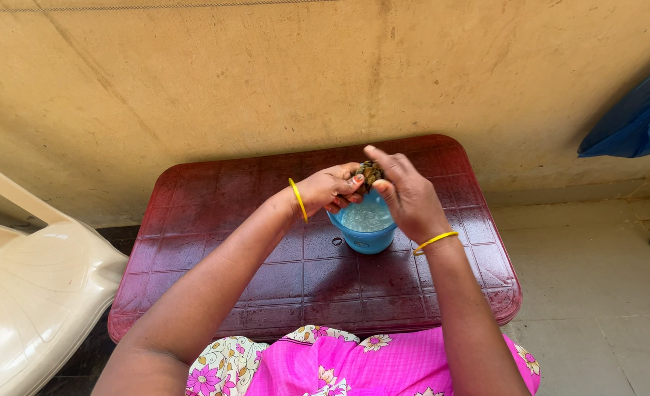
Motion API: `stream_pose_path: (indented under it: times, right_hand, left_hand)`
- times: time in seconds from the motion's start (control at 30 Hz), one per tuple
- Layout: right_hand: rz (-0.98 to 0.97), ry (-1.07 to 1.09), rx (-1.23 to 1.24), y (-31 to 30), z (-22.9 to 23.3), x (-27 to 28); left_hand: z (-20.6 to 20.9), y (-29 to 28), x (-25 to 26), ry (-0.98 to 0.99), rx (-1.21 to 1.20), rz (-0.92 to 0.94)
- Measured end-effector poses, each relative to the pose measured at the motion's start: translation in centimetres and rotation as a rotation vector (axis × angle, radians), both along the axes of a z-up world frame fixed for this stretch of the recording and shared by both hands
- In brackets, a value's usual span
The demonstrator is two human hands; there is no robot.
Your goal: The person cleans a table by repeatedly wiping the surface with a cloth and then rinsing the cloth in a blue pitcher of water.
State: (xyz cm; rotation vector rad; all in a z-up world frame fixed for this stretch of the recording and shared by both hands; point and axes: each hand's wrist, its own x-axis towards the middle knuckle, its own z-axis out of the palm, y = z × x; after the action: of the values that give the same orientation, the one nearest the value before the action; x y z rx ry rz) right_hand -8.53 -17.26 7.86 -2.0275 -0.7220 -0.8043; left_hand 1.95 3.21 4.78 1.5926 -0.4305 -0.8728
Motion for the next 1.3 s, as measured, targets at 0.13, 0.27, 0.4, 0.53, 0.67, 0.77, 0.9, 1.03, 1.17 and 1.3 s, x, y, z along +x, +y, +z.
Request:
stream_pose_path:
  times: [0.13,0.27,0.4,0.53,0.67,0.77,0.9,1.03,1.17,1.3]
  right_hand:
    - [-0.158,-0.091,-0.030,0.6,-1.3,1.7]
    - [-0.492,0.068,-0.228,0.7,-2.9,3.1]
    - [-0.557,0.016,-0.239,1.3,-3.8,3.5]
    - [-0.635,-0.001,-0.263,2.1,-4.6,3.7]
    - [-0.678,0.040,-0.264,2.3,-5.1,3.9]
    - [-0.688,0.082,-0.262,2.1,-5.0,3.8]
    - [-0.695,0.132,-0.276,2.0,-4.9,3.8]
    - [-0.700,0.201,-0.275,1.8,-5.1,3.8]
    - [-0.695,0.250,-0.299,1.2,-5.1,4.1]
    - [-0.621,0.307,-0.275,1.3,-4.2,3.8]
  left_hand:
    - [0.3,-0.2,-1.5,0.244,-0.349,-0.278]
    - [-2.2,-1.1,-0.5,0.038,-0.187,-0.201]
    - [-3.9,-1.9,-0.2,-0.845,0.067,-0.100]
    - [-1.9,-1.9,-1.8,-1.094,0.434,-0.013]
    - [-0.2,-2.1,-2.9,-1.170,0.491,0.016]
    - [-0.1,-2.1,-2.8,-1.264,0.467,0.004]
    - [-0.4,-2.0,-2.1,-1.407,0.415,-0.017]
    - [-0.4,-2.0,-2.0,-1.466,0.423,-0.016]
    - [-0.2,-2.3,-2.3,-1.518,0.458,0.008]
    - [0.1,-2.0,-2.5,-1.606,0.438,0.002]
